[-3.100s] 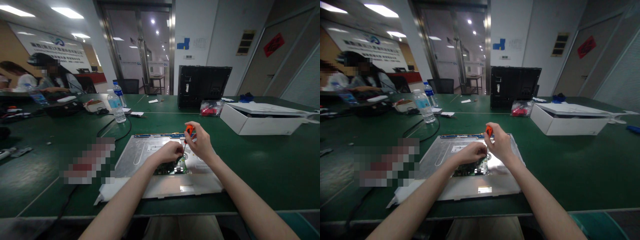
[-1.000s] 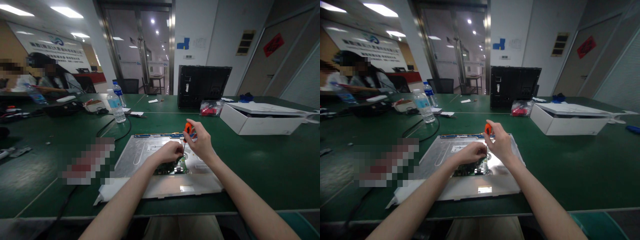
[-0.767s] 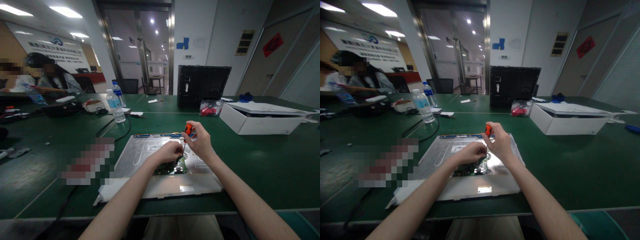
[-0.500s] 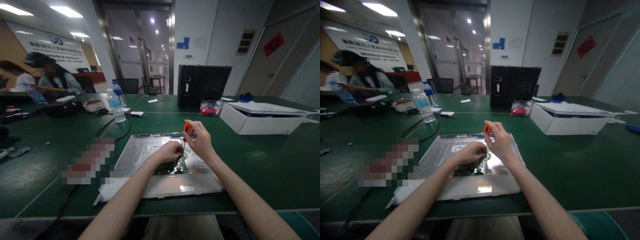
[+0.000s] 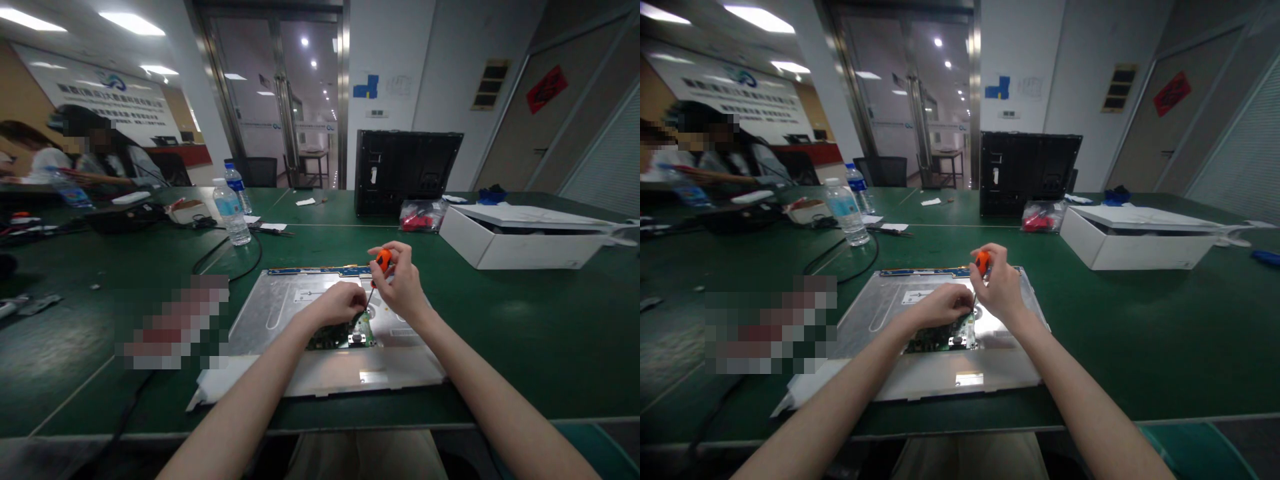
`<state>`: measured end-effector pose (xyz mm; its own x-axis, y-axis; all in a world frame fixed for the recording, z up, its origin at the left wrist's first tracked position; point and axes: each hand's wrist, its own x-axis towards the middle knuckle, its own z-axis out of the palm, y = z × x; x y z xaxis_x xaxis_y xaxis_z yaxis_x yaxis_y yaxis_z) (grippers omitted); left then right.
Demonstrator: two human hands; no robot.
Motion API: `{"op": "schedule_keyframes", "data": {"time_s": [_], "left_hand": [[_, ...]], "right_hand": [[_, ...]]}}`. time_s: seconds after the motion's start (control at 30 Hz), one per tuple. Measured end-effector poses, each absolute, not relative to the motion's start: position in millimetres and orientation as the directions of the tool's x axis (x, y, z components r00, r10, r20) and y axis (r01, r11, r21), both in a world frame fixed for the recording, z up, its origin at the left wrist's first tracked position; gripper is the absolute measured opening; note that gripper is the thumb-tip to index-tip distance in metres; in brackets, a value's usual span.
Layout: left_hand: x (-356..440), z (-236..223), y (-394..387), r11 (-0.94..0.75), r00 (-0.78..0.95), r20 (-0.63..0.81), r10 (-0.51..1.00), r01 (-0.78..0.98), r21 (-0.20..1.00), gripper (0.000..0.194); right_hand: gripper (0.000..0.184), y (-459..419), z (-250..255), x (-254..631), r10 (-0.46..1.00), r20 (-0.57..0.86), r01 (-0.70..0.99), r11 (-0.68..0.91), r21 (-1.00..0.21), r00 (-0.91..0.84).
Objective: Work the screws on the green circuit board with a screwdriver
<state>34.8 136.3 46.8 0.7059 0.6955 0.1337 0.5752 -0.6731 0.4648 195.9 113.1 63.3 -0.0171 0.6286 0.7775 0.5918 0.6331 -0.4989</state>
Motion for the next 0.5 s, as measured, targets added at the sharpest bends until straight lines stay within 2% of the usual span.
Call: {"op": "schedule_keyframes", "data": {"time_s": [0.23, 0.5], "left_hand": [[35.2, 46.4, 136.8, -0.679, 0.711, 0.139, 0.689, 0.567, 0.467, 0.016], [35.2, 45.1, 138.0, -0.68, 0.716, 0.137, 0.685, 0.56, 0.474, 0.015]], "right_hand": [[0.027, 113.2, 66.9, 198.1, 0.557, 0.826, 0.639, 0.667, -0.382, -0.087], [0.03, 113.0, 66.4, 198.1, 0.573, 0.813, 0.644, 0.662, -0.383, -0.105]]}}
